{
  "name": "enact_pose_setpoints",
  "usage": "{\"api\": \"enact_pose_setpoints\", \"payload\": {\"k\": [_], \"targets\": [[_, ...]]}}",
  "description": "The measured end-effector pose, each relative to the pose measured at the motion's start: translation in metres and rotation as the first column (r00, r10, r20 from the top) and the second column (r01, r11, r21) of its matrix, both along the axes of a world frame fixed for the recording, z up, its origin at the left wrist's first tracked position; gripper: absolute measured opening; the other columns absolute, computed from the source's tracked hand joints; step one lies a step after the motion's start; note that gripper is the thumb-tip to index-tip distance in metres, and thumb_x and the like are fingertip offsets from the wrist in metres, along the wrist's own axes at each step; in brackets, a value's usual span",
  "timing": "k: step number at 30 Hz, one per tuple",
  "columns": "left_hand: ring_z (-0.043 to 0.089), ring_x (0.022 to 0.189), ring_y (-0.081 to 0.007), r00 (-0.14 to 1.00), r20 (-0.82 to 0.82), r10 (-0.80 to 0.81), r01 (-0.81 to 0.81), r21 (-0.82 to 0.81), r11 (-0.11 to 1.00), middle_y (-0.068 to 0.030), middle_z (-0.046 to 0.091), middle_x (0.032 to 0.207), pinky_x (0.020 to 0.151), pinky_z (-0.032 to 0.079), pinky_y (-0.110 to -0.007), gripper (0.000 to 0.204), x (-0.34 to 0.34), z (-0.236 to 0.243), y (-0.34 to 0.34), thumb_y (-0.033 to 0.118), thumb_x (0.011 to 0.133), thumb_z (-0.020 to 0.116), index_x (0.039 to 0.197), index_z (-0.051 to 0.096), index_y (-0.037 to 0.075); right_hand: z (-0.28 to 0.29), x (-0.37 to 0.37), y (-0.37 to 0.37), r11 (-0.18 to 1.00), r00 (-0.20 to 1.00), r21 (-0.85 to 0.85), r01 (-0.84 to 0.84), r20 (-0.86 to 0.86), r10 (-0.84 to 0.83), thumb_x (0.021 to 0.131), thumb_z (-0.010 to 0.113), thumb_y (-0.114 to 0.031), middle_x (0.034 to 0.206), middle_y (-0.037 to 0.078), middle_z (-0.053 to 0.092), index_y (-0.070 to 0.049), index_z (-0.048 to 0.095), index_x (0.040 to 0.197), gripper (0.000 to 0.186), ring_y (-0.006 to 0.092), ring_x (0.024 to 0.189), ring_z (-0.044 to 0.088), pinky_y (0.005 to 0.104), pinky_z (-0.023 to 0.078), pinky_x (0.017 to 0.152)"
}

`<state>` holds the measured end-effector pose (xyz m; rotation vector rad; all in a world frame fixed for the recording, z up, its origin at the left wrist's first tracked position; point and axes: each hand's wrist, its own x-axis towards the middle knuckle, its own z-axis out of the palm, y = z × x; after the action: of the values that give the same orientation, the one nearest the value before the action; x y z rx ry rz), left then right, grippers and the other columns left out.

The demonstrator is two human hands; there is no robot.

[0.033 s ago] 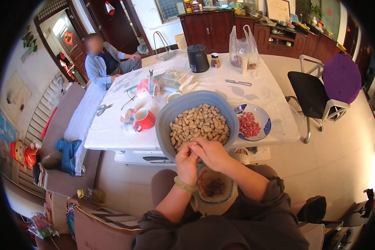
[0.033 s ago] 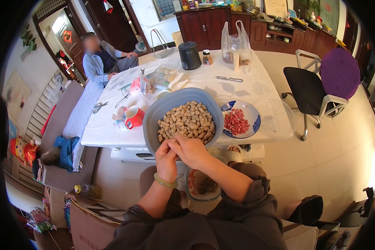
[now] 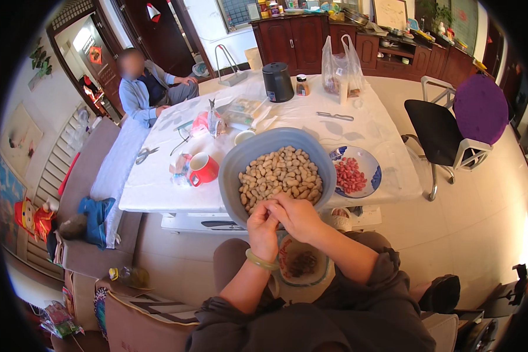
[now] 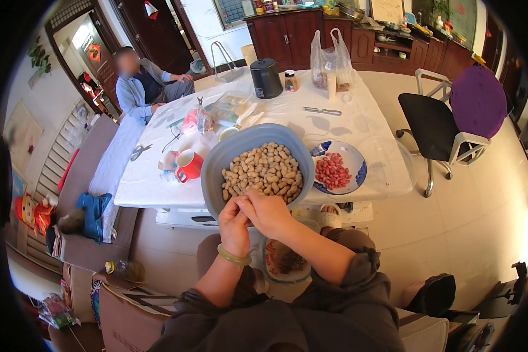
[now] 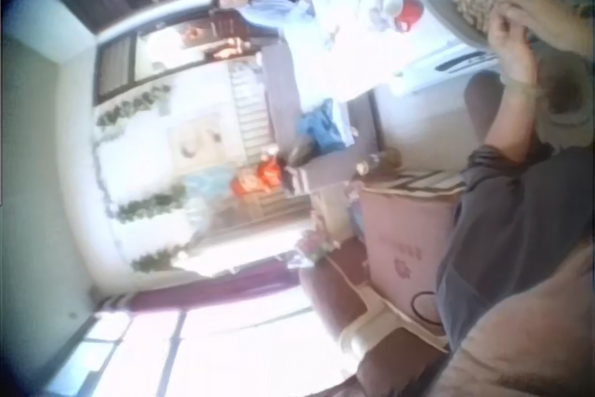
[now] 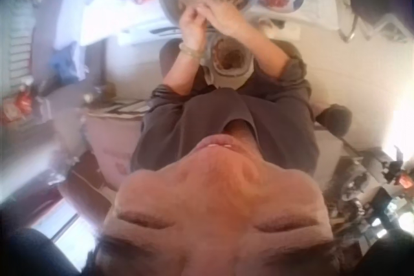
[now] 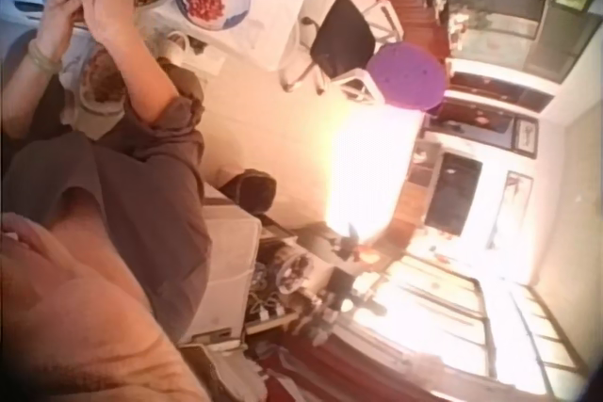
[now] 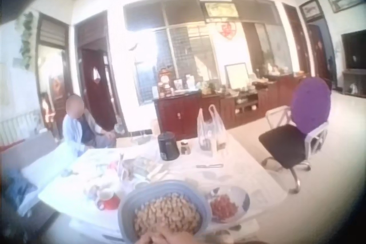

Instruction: The person sits at a table and repeatedly picks peanuts from a large blue bowl, peels them by hand, and places the kernels into a small plate while discarding shells into a container below. The process continues throughout the clip with consistent hand movements and separation of shells from kernels.

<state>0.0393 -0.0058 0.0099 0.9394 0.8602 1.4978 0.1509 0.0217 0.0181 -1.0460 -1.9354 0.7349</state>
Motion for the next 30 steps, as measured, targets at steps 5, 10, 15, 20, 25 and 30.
{"api": "enact_pose_setpoints", "payload": {"k": [5, 10, 15, 20, 25, 30], "targets": [[0.049, 0.075, -0.0061, 0.999, -0.004, 0.054, -0.054, 0.052, 0.997, 0.0001, 0.056, 0.082, 0.067, 0.041, -0.019, 0.005, 0.002, -0.009, 0.0, 0.004, 0.088, 0.052, 0.089, 0.057, 0.002, -0.009, -0.01, -0.002, 0.989, 0.995, 0.108, 0.104, -0.008, -0.104, 0.091, 0.044, -0.022, 0.066, 0.017, 0.058, -0.004, 0.051, 0.088, 0.02, 0.0368, 0.06, 0.058, 0.0425, 0.045, 0.054], [0.05, 0.074, -0.0065, 0.998, 0.032, 0.046, -0.047, 0.029, 0.998, 0.0002, 0.056, 0.081, 0.069, 0.041, -0.02, 0.005, 0.003, -0.007, 0.001, 0.004, 0.088, 0.052, 0.085, 0.056, 0.003, -0.012, -0.012, -0.002, 0.981, 0.99, 0.128, 0.143, -0.003, -0.144, 0.092, 0.042, -0.02, 0.061, 0.018, 0.056, -0.004, 0.048, 0.085, 0.019, 0.0377, 0.056, 0.056, 0.0438, 0.043, 0.051], [0.049, 0.074, -0.0066, 0.998, 0.011, 0.066, -0.067, 0.039, 0.997, -0.0002, 0.055, 0.081, 0.068, 0.041, -0.02, 0.006, 0.005, -0.006, 0.002, 0.004, 0.088, 0.051, 0.085, 0.056, 0.002, -0.01, -0.013, -0.003, 0.976, 0.985, 0.131, 0.173, 0.002, -0.175, 0.092, 0.04, -0.02, 0.059, 0.017, 0.055, -0.004, 0.047, 0.085, 0.019, 0.038, 0.055, 0.056, 0.0448, 0.043, 0.051], [0.048, 0.074, -0.0063, 0.997, 0.005, 0.078, -0.078, 0.011, 0.997, -0.0001, 0.055, 0.081, 0.068, 0.04, -0.019, 0.006, 0.008, -0.007, 0.002, 0.003, 0.088, 0.051, 0.087, 0.057, 0.001, -0.019, -0.016, 0.0, 0.943, 0.971, 0.232, 0.237, -0.035, -0.235, 0.09, 0.042, -0.021, 0.053, 0.015, 0.054, -0.004, 0.046, 0.08, 0.02, 0.0342, 0.048, 0.055, 0.044, 0.043, 0.046], [0.047, 0.073, -0.0053, 0.998, -0.011, 0.066, -0.065, 0.025, 0.998, 0.0008, 0.054, 0.081, 0.065, 0.04, -0.019, 0.007, 0.009, -0.007, 0.002, 0.002, 0.088, 0.051, 0.089, 0.058, 0.001, -0.02, -0.014, 0.001, 0.94, 0.968, 0.233, 0.249, -0.057, -0.242, 0.089, 0.043, -0.021, 0.053, 0.015, 0.054, -0.004, 0.047, 0.077, 0.021, 0.0337, 0.049, 0.056, 0.0431, 0.043, 0.046], [0.05, 0.074, -0.0063, 0.996, -0.015, 0.09, -0.089, 0.031, 0.996, -0.0008, 0.057, 0.081, 0.068, 0.041, -0.019, 0.007, 0.008, -0.011, 0.002, 0.003, 0.087, 0.051, 0.088, 0.058, 0.001, -0.018, -0.016, 0.0, 0.946, 0.969, 0.211, 0.247, -0.027, -0.247, 0.09, 0.043, -0.021, 0.053, 0.015, 0.054, -0.004, 0.046, 0.077, 0.021, 0.0342, 0.049, 0.056, 0.044, 0.044, 0.048]]}}
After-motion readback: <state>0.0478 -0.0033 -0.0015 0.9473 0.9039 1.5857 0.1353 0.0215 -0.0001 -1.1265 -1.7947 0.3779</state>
